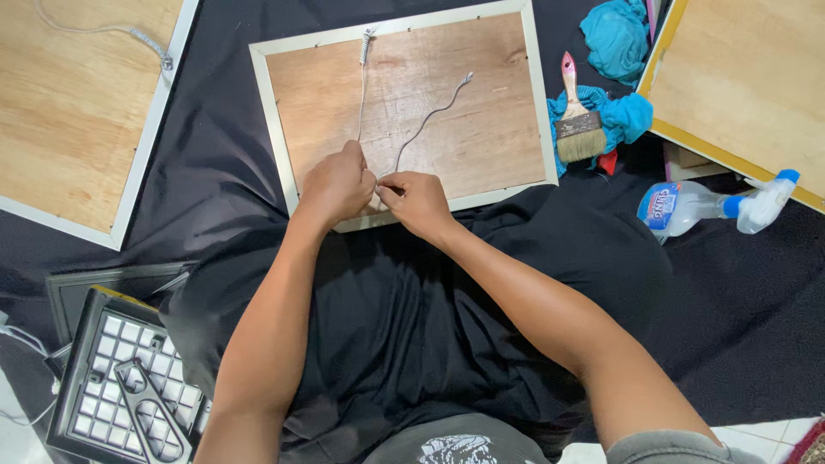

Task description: The person attaches hanging wires to the back of wooden photo frames. They secure the wire to metal eyelets on the frame, flip the frames to show the front, and then remove the backing board from one frame.

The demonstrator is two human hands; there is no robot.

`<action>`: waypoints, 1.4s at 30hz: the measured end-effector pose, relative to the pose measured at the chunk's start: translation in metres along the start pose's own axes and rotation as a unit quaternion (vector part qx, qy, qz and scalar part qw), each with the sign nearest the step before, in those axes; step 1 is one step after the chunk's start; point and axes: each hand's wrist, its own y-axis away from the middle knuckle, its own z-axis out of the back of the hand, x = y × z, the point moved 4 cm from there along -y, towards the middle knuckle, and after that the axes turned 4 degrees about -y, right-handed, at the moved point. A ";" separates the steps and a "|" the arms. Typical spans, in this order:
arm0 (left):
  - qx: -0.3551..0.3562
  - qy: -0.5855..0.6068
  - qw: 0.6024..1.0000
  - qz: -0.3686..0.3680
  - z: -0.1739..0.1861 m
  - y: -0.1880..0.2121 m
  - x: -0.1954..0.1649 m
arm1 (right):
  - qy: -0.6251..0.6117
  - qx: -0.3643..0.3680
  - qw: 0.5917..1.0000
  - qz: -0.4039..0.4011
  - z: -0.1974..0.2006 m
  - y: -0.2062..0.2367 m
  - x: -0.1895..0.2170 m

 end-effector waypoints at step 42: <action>0.021 0.342 0.939 0.039 0.122 0.114 0.187 | 0.183 0.048 0.980 0.062 -0.178 0.013 0.186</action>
